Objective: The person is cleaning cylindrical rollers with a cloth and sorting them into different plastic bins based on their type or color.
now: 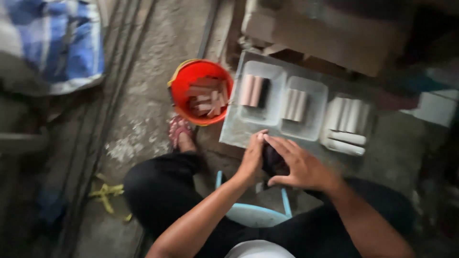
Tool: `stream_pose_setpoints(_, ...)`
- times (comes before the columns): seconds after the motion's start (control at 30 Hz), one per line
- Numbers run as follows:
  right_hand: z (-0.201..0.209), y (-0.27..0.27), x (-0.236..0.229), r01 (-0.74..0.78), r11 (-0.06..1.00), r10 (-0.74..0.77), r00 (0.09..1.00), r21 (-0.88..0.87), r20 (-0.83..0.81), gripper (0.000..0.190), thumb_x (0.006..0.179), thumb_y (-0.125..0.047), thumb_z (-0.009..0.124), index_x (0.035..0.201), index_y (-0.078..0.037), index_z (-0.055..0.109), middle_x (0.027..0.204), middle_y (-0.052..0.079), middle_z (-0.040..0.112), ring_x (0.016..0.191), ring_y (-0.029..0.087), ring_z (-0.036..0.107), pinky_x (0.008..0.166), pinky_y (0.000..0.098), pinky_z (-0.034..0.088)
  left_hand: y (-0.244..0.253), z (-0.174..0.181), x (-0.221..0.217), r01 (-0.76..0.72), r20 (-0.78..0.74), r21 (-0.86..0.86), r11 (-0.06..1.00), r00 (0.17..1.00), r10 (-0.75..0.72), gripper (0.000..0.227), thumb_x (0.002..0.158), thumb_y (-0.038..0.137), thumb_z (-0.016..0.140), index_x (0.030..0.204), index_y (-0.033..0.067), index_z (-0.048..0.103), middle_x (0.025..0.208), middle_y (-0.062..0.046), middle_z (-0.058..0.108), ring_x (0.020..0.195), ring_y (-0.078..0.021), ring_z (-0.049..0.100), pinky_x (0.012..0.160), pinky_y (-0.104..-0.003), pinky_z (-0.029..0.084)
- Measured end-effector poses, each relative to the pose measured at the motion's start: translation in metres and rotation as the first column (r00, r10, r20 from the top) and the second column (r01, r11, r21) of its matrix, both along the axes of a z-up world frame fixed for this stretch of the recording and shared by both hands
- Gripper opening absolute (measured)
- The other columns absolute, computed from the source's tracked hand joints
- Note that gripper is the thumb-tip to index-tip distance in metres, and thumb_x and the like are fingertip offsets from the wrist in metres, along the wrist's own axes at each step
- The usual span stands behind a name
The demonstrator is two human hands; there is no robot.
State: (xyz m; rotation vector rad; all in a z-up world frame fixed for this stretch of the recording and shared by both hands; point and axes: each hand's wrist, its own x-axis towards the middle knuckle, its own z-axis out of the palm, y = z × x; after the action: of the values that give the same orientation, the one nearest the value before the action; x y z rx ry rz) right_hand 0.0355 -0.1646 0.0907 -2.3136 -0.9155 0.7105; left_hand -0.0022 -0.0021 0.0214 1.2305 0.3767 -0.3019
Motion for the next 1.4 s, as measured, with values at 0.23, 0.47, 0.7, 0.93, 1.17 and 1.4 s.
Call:
stream_pose_setpoints(0.23, -0.066, -0.009, -0.016, 0.03, 0.999, -0.026, 0.988, -0.022, 0.154, 0.074, 0.072, -0.007, 0.082, 0.142, -0.007, 0.056, 0.128, 0.017, 0.062, 0.12, 0.04, 0.064, 0.099, 0.0472, 0.057, 0.064, 0.005, 0.03, 0.305, -0.149, 0.683, 0.664, 0.948, -0.282, 0.055, 0.106, 0.056, 0.034, 0.108, 0.0133, 0.069, 0.096, -0.021, 0.076, 0.102, -0.0467, 0.071, 0.091, -0.062, 0.052)
stream_pose_setpoints(0.47, -0.085, -0.009, -0.024, -0.186, 0.981, 0.183, 0.981, -0.05, -0.059, 0.069, 0.068, -0.009, 0.08, 0.133, -0.018, 0.061, 0.124, 0.009, 0.065, 0.115, 0.036, 0.064, 0.097, 0.047, 0.056, 0.154, -0.059, 0.078, -0.263, 0.187, 0.856, 0.445, 0.96, 0.209, 0.027, 0.101, 0.039, 0.058, 0.099, 0.014, 0.069, 0.085, -0.02, 0.074, 0.087, -0.0475, 0.072, 0.079, -0.059, 0.056)
stream_pose_setpoints(0.7, -0.12, -0.018, -0.044, -0.358, 0.933, 0.349, 0.927, -0.045, -0.14, 0.071, 0.055, -0.005, 0.085, 0.121, -0.017, 0.063, 0.122, 0.005, 0.065, 0.106, 0.031, 0.063, 0.088, 0.0389, 0.051, 0.156, -0.193, 0.141, 0.227, -0.286, 0.88, 0.416, 0.955, 0.083, 0.045, 0.088, 0.04, 0.062, 0.109, 0.0005, 0.072, 0.111, -0.027, 0.069, 0.108, -0.051, 0.064, 0.087, -0.061, 0.054)
stream_pose_setpoints(0.93, -0.111, -0.017, -0.049, -0.376, 0.922, 0.363, 0.923, -0.093, -0.128, 0.065, 0.064, -0.008, 0.084, 0.123, -0.014, 0.058, 0.114, 0.009, 0.06, 0.098, 0.033, 0.06, 0.077, 0.0444, 0.052, 0.163, -0.298, 0.141, 0.417, -0.449, 0.875, 0.246, 0.889, 0.09, 0.041, 0.098, 0.003, 0.039, 0.125, 0.0003, 0.069, 0.129, -0.017, 0.058, 0.126, -0.0397, 0.051, 0.097, -0.053, 0.051)
stream_pose_setpoints(1.17, -0.091, -0.01, -0.032, -0.288, 0.956, 0.292, 0.952, 0.062, -0.087, 0.047, 0.072, -0.011, 0.082, 0.113, -0.013, 0.059, 0.098, 0.008, 0.061, 0.087, 0.032, 0.061, 0.073, 0.0412, 0.05, 0.17, -0.238, 0.147, 0.3, -0.371, 0.846, 0.441, 0.925, 0.085, 0.032, 0.093, 0.027, 0.051, 0.117, 0.0097, 0.062, 0.118, -0.025, 0.068, 0.113, -0.0487, 0.061, 0.093, -0.057, 0.049)
stream_pose_setpoints(1.4, -0.031, 0.006, -0.019, -0.019, 0.996, 0.048, 0.936, 0.086, -0.347, 0.044, 0.086, -0.035, 0.082, 0.119, -0.01, 0.066, 0.112, 0.018, 0.072, 0.107, 0.042, 0.07, 0.087, 0.0476, 0.06, 0.205, -0.152, 0.144, -0.136, 0.18, 0.863, 0.487, 0.983, -0.045, 0.032, 0.085, 0.036, 0.07, 0.09, 0.0049, 0.062, 0.081, -0.031, 0.065, 0.087, -0.0543, 0.065, 0.075, -0.061, 0.049)
